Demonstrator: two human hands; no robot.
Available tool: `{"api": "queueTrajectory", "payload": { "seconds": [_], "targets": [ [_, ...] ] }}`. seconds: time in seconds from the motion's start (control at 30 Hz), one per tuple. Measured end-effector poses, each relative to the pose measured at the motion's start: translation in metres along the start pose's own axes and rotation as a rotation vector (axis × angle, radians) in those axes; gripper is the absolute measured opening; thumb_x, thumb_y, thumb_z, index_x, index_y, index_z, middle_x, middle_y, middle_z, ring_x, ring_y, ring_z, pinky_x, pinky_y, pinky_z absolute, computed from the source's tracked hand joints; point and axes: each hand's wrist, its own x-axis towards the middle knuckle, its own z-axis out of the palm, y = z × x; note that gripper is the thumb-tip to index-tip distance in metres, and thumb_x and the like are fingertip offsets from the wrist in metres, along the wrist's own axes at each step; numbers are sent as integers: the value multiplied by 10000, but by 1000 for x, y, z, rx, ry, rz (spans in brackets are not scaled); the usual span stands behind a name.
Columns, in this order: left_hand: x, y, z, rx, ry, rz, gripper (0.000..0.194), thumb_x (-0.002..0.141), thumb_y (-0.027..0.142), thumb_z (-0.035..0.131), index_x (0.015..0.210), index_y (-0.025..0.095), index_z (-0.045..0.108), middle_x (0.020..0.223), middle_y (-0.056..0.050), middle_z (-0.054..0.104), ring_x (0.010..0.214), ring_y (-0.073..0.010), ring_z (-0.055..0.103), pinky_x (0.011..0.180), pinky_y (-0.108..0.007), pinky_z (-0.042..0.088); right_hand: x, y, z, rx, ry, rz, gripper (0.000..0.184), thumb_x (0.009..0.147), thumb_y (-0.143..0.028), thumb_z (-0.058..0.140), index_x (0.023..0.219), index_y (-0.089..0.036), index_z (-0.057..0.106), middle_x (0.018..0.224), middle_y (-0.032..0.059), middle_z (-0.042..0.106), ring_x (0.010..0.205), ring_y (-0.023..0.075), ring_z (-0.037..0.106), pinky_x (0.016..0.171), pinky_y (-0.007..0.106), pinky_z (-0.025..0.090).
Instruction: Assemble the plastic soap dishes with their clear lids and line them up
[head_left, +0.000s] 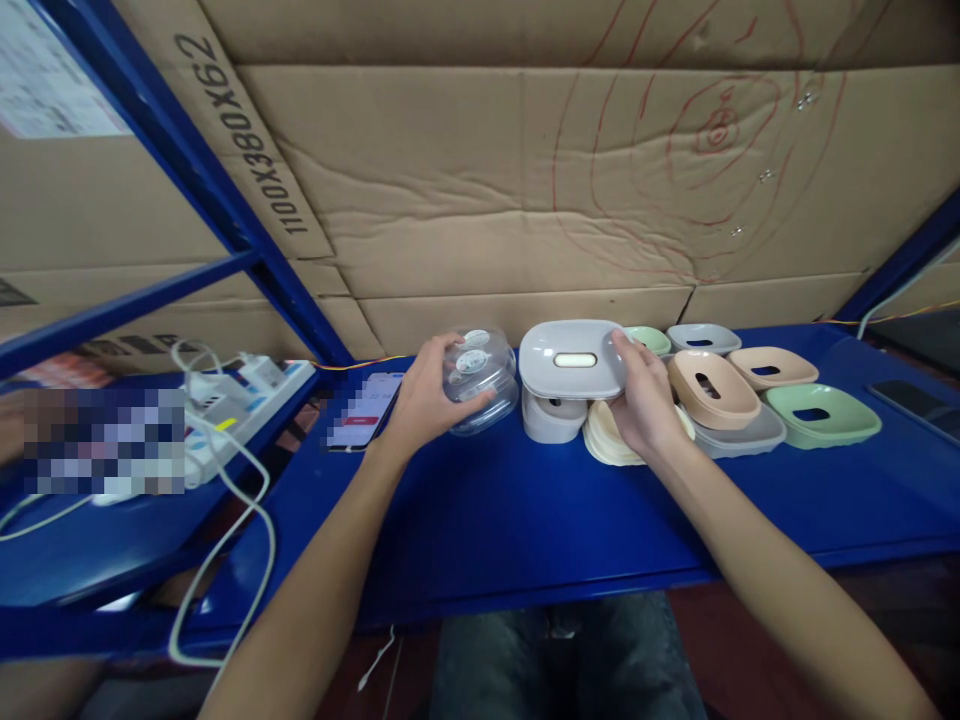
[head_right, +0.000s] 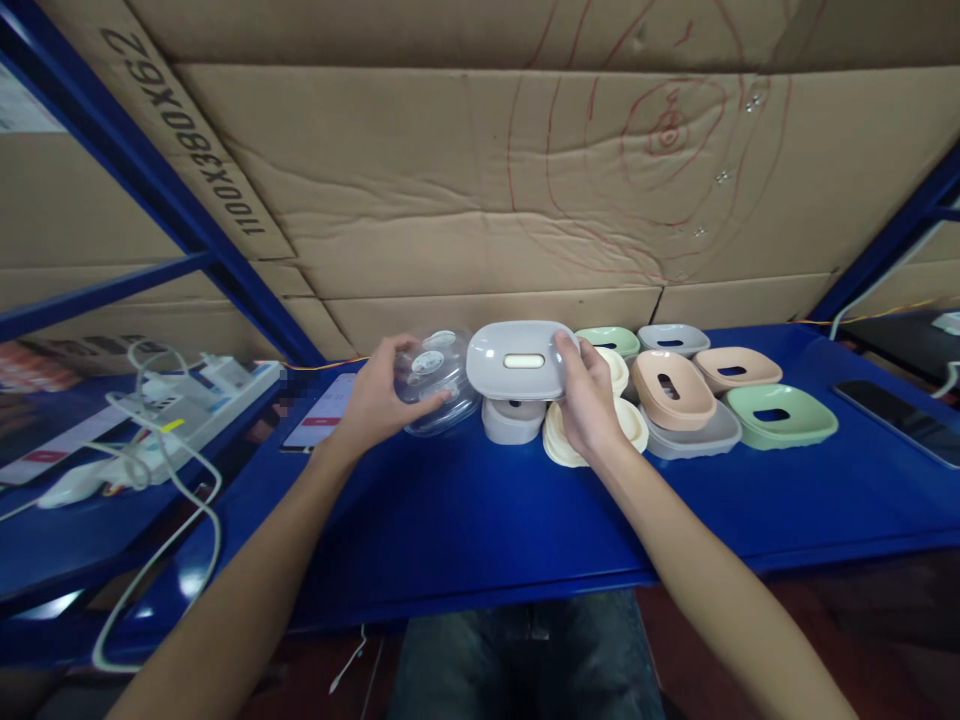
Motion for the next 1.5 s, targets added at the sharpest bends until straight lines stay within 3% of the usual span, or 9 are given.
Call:
{"api": "queueTrajectory", "payload": {
  "seconds": [0.23,0.4,0.5,0.63,0.77,0.93,1.03,1.23,1.5],
  "targets": [
    [-2,0,2,75,-108,34,832,795,504,913,1478,263,503,1429,-113,671,1239,-344,705,1061,-489,575,1,2,-1,-57,-15,-41,576,719,-724,896,976,-270,651,960,2,745,1028,242,741,832,352,635],
    [-2,-2,2,67,-84,46,837,805,532,910,1489,263,510,1438,-119,674,1243,-349,712,1082,-501,567,3,5,-3,-85,-15,-56,553,735,-705,895,974,-273,645,964,10,740,1035,250,736,826,360,635],
    [0,-3,3,72,1,100,801,816,524,905,1467,241,534,1407,-135,685,1262,-356,690,1111,-524,544,2,5,-2,-82,-23,-61,569,734,-728,886,973,-272,642,948,8,736,1018,248,736,823,364,634],
    [2,0,2,84,220,153,762,847,522,881,1451,195,552,1353,-162,683,1211,-349,683,1065,-525,559,0,3,0,-39,-6,-29,578,695,-707,922,952,-263,655,905,-4,730,975,236,732,811,347,624],
    [1,22,0,10,370,235,798,872,514,863,1516,199,511,1431,-177,645,1298,-356,653,1071,-523,562,-2,5,5,-11,-11,-3,562,747,-747,855,946,-258,663,882,3,745,990,261,743,813,357,606],
    [-6,66,2,-134,251,386,876,839,532,905,1558,259,486,1483,-152,645,1397,-365,625,1170,-569,522,-7,13,11,31,-22,74,493,794,-707,779,952,-246,707,875,3,768,962,259,725,814,353,568],
    [-10,80,6,-148,188,421,887,801,538,940,1535,278,517,1463,-142,672,1389,-370,638,1186,-586,516,-12,16,13,51,-52,113,412,807,-632,795,933,-245,724,856,-14,761,870,223,687,757,327,522],
    [-14,80,12,-133,104,422,867,801,499,955,1528,286,533,1489,-144,665,1410,-375,643,1192,-595,527,-18,14,14,57,-136,229,444,772,-632,844,971,-244,761,918,-6,784,893,221,668,782,328,508],
    [-16,82,14,-163,115,418,830,793,489,964,1492,286,566,1491,-141,660,1399,-353,654,1174,-573,545,-19,13,14,28,-145,271,485,768,-642,821,1034,-240,766,993,26,817,1066,281,705,879,372,543]
  ]
}}
